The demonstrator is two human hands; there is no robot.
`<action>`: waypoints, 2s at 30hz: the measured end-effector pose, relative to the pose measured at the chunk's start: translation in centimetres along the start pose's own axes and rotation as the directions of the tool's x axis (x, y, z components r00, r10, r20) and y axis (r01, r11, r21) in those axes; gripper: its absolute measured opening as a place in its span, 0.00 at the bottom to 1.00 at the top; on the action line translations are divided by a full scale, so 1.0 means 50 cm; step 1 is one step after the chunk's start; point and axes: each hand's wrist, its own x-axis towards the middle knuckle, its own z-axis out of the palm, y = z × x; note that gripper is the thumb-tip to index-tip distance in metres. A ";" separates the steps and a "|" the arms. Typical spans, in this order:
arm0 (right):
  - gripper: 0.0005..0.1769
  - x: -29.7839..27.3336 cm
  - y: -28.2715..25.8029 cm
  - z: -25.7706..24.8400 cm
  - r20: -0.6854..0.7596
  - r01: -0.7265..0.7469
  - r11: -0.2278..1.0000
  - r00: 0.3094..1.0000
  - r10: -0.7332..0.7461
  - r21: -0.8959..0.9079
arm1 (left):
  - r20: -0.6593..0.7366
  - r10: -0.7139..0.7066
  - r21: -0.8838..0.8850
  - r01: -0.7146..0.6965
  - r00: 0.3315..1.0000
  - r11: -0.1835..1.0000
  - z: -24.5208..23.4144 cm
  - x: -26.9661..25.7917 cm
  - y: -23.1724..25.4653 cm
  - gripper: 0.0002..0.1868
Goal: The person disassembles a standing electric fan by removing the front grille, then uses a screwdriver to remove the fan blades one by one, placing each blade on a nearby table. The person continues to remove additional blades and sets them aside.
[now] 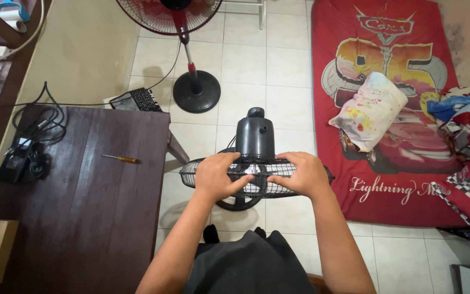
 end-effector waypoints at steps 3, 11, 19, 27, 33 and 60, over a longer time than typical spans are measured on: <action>0.37 -0.003 -0.003 -0.002 -0.004 -0.002 1.000 1.000 0.002 0.017 | 0.008 -0.001 -0.011 0.001 1.000 1.000 -0.004 0.000 0.002 0.32; 0.37 -0.008 -0.003 0.001 -0.015 0.018 0.999 1.000 -0.018 0.026 | -0.017 0.001 -0.021 -0.001 1.000 1.000 -0.006 -0.003 0.006 0.32; 0.37 -0.012 -0.009 0.002 -0.027 0.013 1.000 1.000 -0.012 0.024 | -0.027 0.012 -0.021 -0.013 1.000 1.000 -0.009 -0.006 0.007 0.31; 0.38 -0.013 -0.010 0.002 -0.026 0.015 1.000 1.000 -0.015 0.024 | -0.016 0.003 -0.011 -0.003 1.000 1.000 -0.007 -0.009 0.002 0.31; 0.38 -0.010 -0.007 0.005 -0.013 0.006 1.000 1.000 -0.006 0.031 | -0.039 0.027 -0.020 -0.028 0.999 0.999 0.001 -0.014 -0.007 0.31; 0.35 0.010 0.009 -0.005 -0.017 0.146 0.988 0.989 -0.147 -0.041 | 0.057 0.014 -0.013 -0.013 0.998 1.000 -0.009 0.011 -0.010 0.32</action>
